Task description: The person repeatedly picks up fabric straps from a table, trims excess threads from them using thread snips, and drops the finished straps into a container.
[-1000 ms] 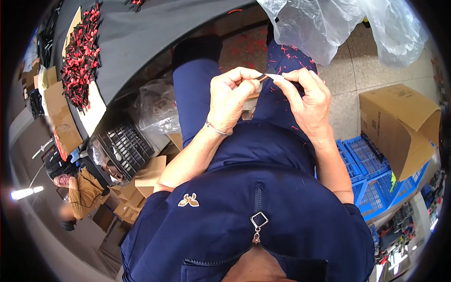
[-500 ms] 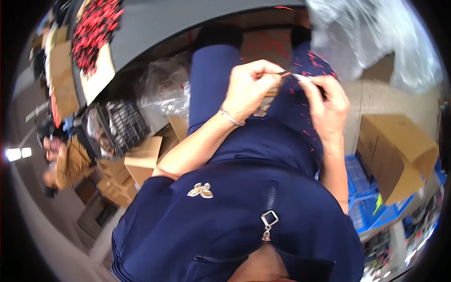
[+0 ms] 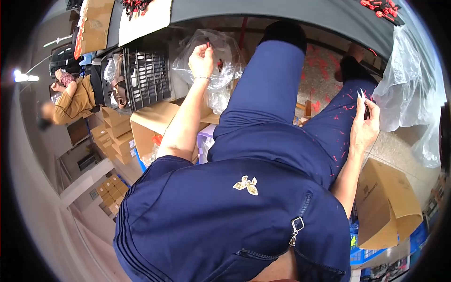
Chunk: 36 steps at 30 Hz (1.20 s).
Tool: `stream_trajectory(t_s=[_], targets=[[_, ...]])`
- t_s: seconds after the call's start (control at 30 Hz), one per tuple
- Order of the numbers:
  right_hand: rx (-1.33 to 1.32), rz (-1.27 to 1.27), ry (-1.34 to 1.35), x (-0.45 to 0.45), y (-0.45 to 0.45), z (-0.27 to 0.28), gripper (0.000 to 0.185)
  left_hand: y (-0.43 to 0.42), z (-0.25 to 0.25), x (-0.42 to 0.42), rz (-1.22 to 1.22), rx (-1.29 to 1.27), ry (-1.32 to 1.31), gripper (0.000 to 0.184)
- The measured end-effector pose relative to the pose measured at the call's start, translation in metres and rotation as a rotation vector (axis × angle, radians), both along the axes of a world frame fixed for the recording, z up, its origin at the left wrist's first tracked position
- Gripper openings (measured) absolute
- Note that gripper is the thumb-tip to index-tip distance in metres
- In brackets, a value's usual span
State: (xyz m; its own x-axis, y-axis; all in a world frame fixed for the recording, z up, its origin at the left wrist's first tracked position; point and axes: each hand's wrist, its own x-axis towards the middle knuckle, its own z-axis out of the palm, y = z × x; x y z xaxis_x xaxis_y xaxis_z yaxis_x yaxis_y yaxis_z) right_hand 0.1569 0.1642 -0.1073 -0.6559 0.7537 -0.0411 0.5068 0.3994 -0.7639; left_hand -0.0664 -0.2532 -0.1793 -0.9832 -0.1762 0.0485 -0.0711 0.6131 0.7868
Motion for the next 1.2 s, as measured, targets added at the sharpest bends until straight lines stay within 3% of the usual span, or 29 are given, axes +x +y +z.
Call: stream_trajectory(t_s=[0.07,0.13,0.2,0.3,0.4,0.43,0.6,0.8,1.0,1.2], targets=[[0.012,0.013,-0.002,-0.002,-0.001,0.0,0.023,-0.038,-0.029,0.005,0.016,-0.413,-0.147,0.026],[0.025,0.016,-0.006,-0.003,0.001,-0.001,0.023,-0.072,-0.053,0.012,-0.074,-0.78,-0.579,0.032],[0.033,0.01,-0.018,-0.003,0.002,-0.004,0.023,-0.13,-0.117,0.023,-0.56,-1.165,-0.555,0.037],[0.046,0.01,-0.01,-0.004,0.001,-0.005,0.025,-0.099,-0.082,0.058,-0.196,-0.844,-0.7,0.031],[0.12,0.028,-0.051,-0.002,0.006,-0.016,0.03,-0.058,-0.035,0.071,-0.158,-0.499,-0.66,0.028],[0.24,0.051,-0.026,-0.006,0.004,-0.008,0.036,-0.042,-0.02,0.069,-0.208,-0.438,-0.543,0.026],[0.35,0.076,0.051,-0.008,0.007,-0.009,0.041,0.082,0.078,0.049,-0.333,0.093,0.052,0.023],[0.315,0.086,0.085,-0.009,0.009,-0.004,0.031,0.212,0.184,0.004,-0.742,-0.029,0.554,0.02],[0.258,0.071,0.074,-0.005,0.013,-0.001,0.025,0.307,0.183,-0.034,-0.763,-0.047,0.632,0.017],[0.269,0.086,0.14,-0.004,0.017,-0.004,0.021,0.342,0.156,-0.051,-0.716,-0.303,0.502,0.022]])
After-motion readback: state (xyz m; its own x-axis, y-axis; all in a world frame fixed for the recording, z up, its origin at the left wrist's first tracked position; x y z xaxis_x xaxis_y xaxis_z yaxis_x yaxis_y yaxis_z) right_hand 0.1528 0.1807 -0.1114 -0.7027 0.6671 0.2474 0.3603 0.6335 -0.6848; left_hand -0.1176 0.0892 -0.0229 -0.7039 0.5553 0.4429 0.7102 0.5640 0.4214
